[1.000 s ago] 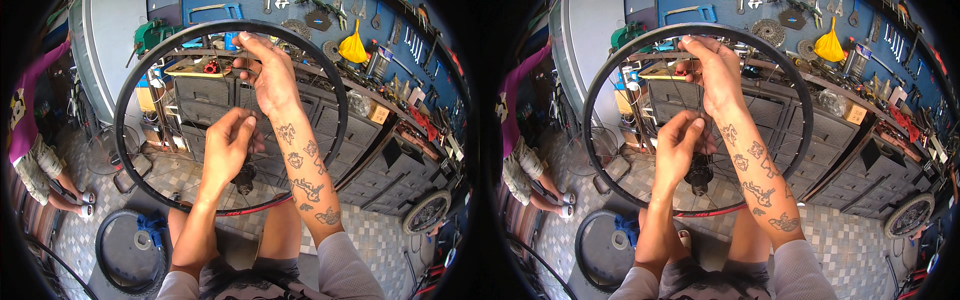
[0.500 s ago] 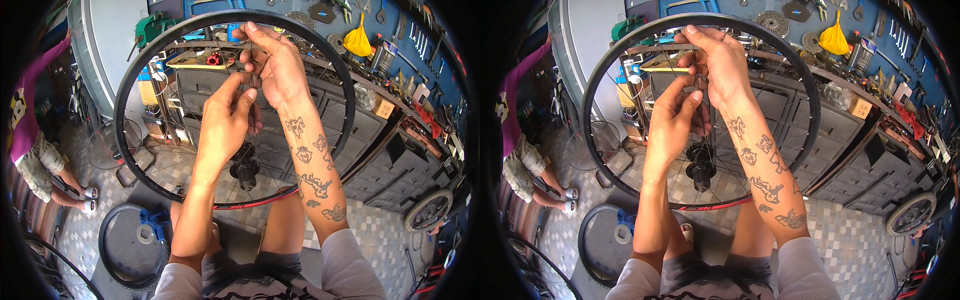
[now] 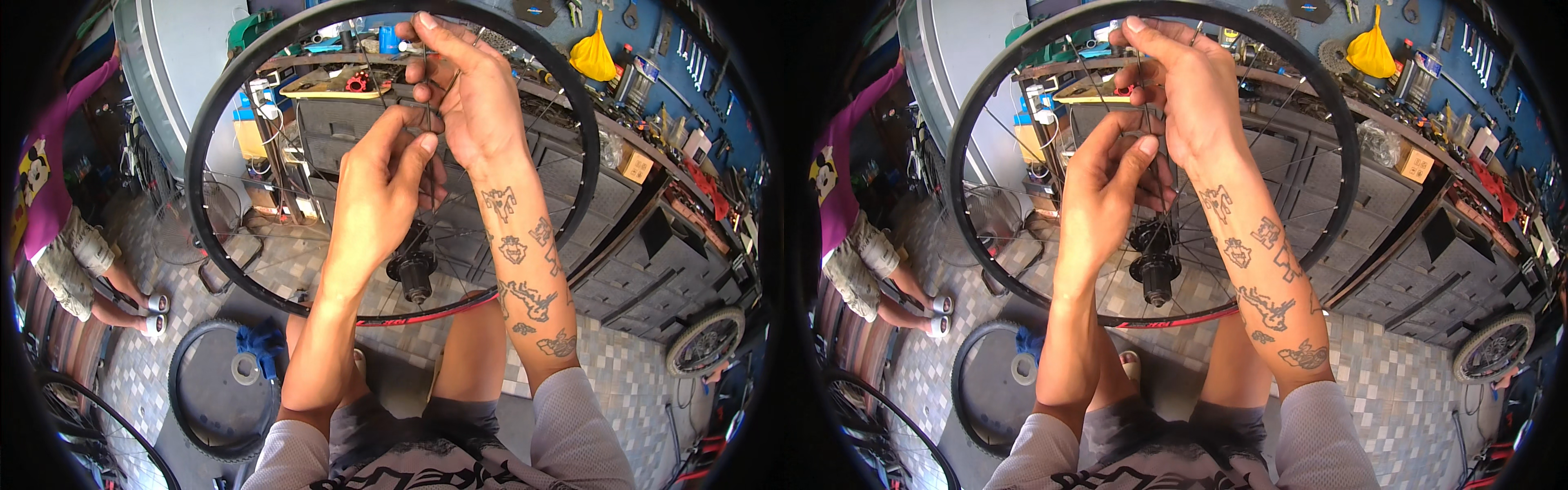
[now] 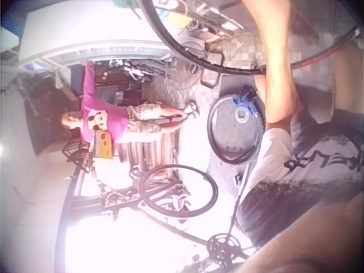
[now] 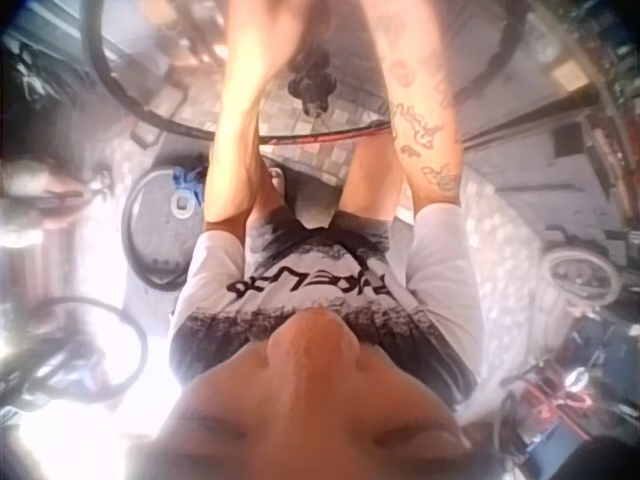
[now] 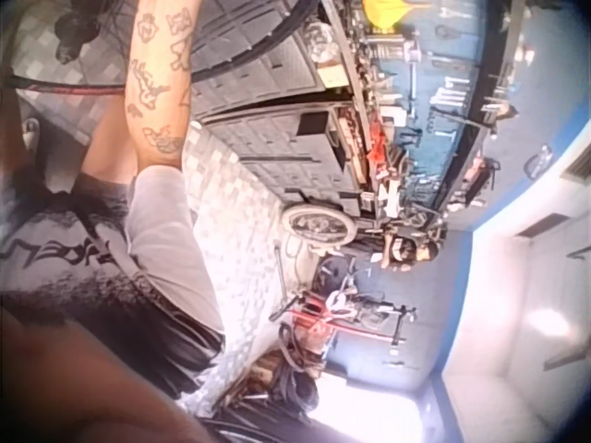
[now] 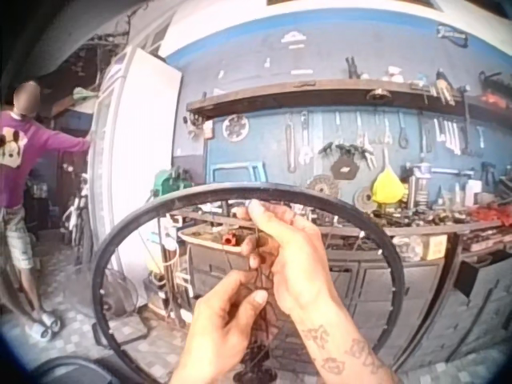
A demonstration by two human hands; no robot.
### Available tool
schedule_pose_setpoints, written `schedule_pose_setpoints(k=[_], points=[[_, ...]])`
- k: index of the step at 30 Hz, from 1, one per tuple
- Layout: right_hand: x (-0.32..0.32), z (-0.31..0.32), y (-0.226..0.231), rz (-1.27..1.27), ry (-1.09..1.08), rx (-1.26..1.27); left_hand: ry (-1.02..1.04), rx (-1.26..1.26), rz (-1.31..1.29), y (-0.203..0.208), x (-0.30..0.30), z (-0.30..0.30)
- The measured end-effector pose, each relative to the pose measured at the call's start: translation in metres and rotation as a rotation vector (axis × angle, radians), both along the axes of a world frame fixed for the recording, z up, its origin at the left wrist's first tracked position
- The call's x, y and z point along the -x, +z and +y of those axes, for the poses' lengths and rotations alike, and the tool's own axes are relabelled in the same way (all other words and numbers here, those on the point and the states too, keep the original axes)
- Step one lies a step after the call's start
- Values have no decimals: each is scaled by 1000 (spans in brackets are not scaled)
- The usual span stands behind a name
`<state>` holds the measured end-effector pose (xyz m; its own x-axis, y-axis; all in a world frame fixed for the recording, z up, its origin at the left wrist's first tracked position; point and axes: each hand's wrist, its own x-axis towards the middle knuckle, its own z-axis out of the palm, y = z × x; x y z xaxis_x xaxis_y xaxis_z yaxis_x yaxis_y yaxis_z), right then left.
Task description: The person laces spokes into a bicycle wheel rim, threading each spoke through the rim holes and seating them against the hub. The person rotates the wheel periodically to access different spoke positions and continues the lacing process.
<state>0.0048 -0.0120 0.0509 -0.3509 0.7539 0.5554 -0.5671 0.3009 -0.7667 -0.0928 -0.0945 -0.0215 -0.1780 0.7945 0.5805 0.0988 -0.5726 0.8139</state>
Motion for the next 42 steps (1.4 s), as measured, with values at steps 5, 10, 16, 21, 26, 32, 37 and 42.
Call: schedule_pose_setpoints(k=[5, 10, 16, 21, 26, 32, 37, 42], points=[[1, 0, 2, 82, -4, -26, 59, -24, 6, 9, -2, 7], [3, 0, 0, 158, 33, 47, 123, -157, -94, 28, -8, 14], [-46, -44, 2, -522, -570, -368, 177, -223, 28, 44, -6, 23], [-67, -26, 51, -291, -997, -727, 99, -250, -119, 48, -13, 30], [-42, 35, 78, -856, -819, -607, 149, -381, -451, 61, -33, 69], [-43, 29, 66, -844, -943, -664, 536, -474, -314, 53, -45, 93], [-41, 41, 65, -834, -947, -656, 551, -550, -396, 59, -44, 99], [-38, 54, 62, -814, -968, -690, 544, -516, -432, 62, -41, 103]])
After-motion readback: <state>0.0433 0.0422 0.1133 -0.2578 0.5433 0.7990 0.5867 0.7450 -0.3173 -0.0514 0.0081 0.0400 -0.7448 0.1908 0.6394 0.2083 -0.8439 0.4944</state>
